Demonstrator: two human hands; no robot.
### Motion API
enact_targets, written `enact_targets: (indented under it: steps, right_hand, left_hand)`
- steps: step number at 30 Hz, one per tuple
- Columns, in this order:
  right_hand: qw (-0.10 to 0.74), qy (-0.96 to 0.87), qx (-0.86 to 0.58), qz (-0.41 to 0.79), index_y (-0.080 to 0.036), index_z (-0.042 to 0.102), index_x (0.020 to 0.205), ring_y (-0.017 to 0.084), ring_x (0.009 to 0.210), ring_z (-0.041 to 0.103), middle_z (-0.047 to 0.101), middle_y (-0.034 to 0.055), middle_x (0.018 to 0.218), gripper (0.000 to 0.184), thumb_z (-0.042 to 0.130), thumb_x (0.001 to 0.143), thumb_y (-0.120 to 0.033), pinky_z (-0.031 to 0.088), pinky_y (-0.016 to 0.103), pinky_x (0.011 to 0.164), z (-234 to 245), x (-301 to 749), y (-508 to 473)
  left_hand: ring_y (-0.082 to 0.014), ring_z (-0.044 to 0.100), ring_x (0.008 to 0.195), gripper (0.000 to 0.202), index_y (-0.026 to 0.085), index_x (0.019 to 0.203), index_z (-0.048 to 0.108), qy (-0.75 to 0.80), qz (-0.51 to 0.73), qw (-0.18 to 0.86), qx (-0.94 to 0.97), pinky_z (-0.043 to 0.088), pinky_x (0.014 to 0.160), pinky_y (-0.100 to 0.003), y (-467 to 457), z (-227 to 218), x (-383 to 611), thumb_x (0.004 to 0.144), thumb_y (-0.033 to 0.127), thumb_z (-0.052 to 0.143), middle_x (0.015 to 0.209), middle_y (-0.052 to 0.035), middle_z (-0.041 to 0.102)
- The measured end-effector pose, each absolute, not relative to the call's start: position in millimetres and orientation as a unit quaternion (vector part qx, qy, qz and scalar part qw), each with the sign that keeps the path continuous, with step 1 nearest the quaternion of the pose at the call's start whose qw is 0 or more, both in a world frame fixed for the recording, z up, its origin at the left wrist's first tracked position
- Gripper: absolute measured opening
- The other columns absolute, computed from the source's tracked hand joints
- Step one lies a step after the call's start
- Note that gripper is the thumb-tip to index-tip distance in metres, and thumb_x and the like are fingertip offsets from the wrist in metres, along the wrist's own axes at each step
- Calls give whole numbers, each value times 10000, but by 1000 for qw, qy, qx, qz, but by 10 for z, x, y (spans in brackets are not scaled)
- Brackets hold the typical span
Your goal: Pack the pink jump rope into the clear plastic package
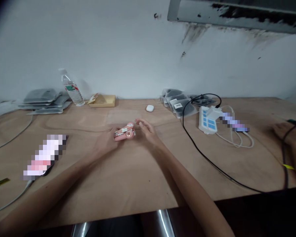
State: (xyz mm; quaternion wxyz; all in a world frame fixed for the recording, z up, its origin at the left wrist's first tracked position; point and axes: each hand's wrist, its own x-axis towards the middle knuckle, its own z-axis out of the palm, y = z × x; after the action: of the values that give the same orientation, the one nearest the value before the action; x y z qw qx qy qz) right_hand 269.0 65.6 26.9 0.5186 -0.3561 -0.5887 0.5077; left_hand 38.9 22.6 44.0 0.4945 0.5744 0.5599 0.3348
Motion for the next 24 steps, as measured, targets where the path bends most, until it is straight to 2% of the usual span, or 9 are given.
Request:
enact_targets:
  steps: [3, 5, 8, 11, 15, 17, 21, 24]
  right_hand:
    - [487, -665, -388, 413, -275, 658, 1277, 272, 1320, 538, 634, 76, 1375, 418, 569, 965, -539, 328, 488, 1178, 190, 2768, 452]
    - [439, -731, -365, 373, -282, 594, 1381, 277, 1370, 497, 570, 74, 1462, 447, 562, 986, -490, 313, 492, 1194, 185, 2775, 353]
    - [392, -797, -340, 309, -276, 517, 1460, 292, 1380, 489, 527, 89, 1504, 497, 547, 1002, -464, 342, 509, 1180, 167, 2783, 317]
    - [364, -830, -343, 247, -264, 466, 1492, 302, 1373, 496, 512, 117, 1508, 530, 536, 1006, -462, 380, 524, 1157, 98, 2828, 370]
    - [307, -861, -354, 198, -260, 338, 1565, 324, 1470, 371, 370, 137, 1604, 597, 486, 1024, -464, 347, 563, 1179, 13, 2905, 415]
    - [287, -869, -360, 180, -268, 303, 1583, 333, 1492, 333, 333, 137, 1622, 614, 472, 1028, -468, 335, 577, 1186, 2, 2927, 411]
    - [264, -879, -363, 160, -301, 329, 1578, 347, 1500, 317, 267, 117, 1656, 606, 485, 1021, -481, 339, 573, 1186, 16, 2938, 401]
    - [245, -886, -364, 151, -305, 347, 1575, 355, 1518, 272, 233, 104, 1672, 590, 474, 1026, -479, 323, 580, 1193, 23, 2935, 407]
  left_hand:
    - [-383, 512, 1162, 483, 228, 1171, 617, 577, 324, 289, 692, 326, 998, -395, 210, 328, 419, 745, 374, 792, 1163, -145, 603]
    - [-379, 523, 1156, 536, 216, 1221, 604, 560, 291, 221, 743, 327, 1025, -421, 202, 280, 417, 793, 496, 762, 1189, -158, 605]
    - [-361, 519, 1199, 584, 230, 1304, 555, 538, 243, 145, 794, 354, 1045, -449, 186, 243, 399, 851, 574, 689, 1264, -144, 598]
    - [-342, 520, 1228, 616, 234, 1386, 481, 523, 193, 84, 826, 404, 1038, -471, 171, 230, 388, 895, 574, 629, 1329, -128, 582]
    - [-340, 497, 1282, 630, 201, 1411, 463, 464, 175, 49, 867, 424, 1064, -487, 167, 241, 378, 912, 558, 604, 1391, -142, 558]
    - [-337, 456, 1345, 600, 225, 1438, 450, 438, 183, 46, 879, 398, 1105, -505, 167, 262, 366, 937, 529, 578, 1440, -131, 530]
    - [-332, 367, 1441, 612, 297, 1505, 387, 420, 210, 41, 882, 334, 1161, -550, 157, 286, 307, 953, 486, 572, 1542, -101, 439]
    - [-304, 451, 1385, 558, 254, 1483, 422, 417, 222, 50, 880, 383, 1142, -504, 153, 244, 249, 968, 418, 559, 1493, -115, 499]
